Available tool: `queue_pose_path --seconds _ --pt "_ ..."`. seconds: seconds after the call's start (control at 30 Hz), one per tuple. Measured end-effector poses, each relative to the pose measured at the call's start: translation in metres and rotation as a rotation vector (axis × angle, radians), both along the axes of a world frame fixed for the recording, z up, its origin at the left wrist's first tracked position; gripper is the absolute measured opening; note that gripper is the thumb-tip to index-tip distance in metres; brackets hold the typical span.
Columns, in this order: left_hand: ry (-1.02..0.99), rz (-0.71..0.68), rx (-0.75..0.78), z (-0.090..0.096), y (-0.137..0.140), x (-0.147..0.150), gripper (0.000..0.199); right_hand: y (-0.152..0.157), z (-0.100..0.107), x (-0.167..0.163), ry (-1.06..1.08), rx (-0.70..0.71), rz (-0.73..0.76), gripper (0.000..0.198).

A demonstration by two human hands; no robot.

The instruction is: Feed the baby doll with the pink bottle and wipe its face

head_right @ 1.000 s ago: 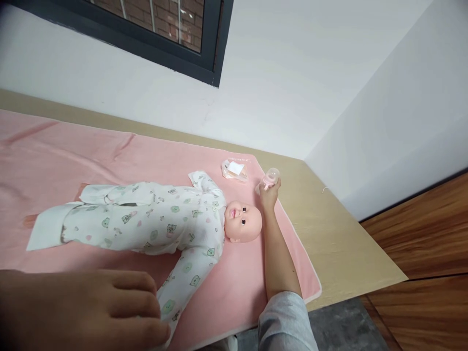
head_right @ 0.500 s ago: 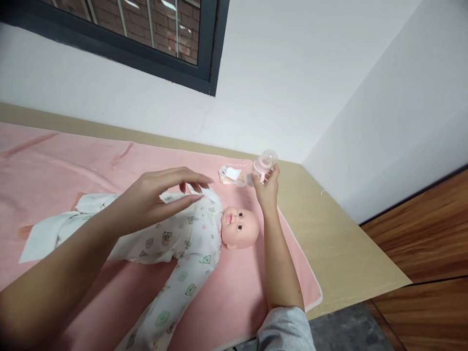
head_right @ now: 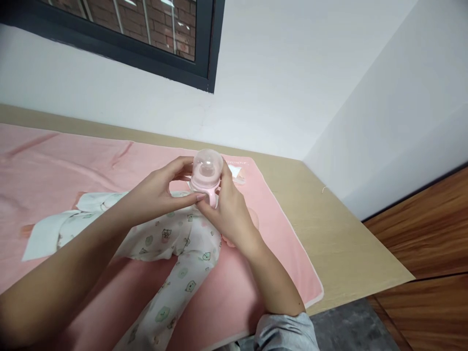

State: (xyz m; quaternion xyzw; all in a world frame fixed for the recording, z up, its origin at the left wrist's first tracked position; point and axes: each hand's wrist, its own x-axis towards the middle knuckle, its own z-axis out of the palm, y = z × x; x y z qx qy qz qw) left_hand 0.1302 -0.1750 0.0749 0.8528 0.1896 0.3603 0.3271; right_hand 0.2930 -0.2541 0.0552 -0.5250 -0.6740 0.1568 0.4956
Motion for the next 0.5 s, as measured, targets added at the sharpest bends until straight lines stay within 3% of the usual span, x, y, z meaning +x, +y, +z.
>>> queue_pose_path --seconds 0.27,0.5 --pt "0.011 0.102 0.069 0.002 -0.003 0.002 0.059 -0.004 0.006 -0.005 0.006 -0.057 0.125 0.095" --pt "0.080 0.131 0.220 -0.003 0.004 0.004 0.056 -0.003 0.003 0.003 0.080 0.116 -0.054 0.078"
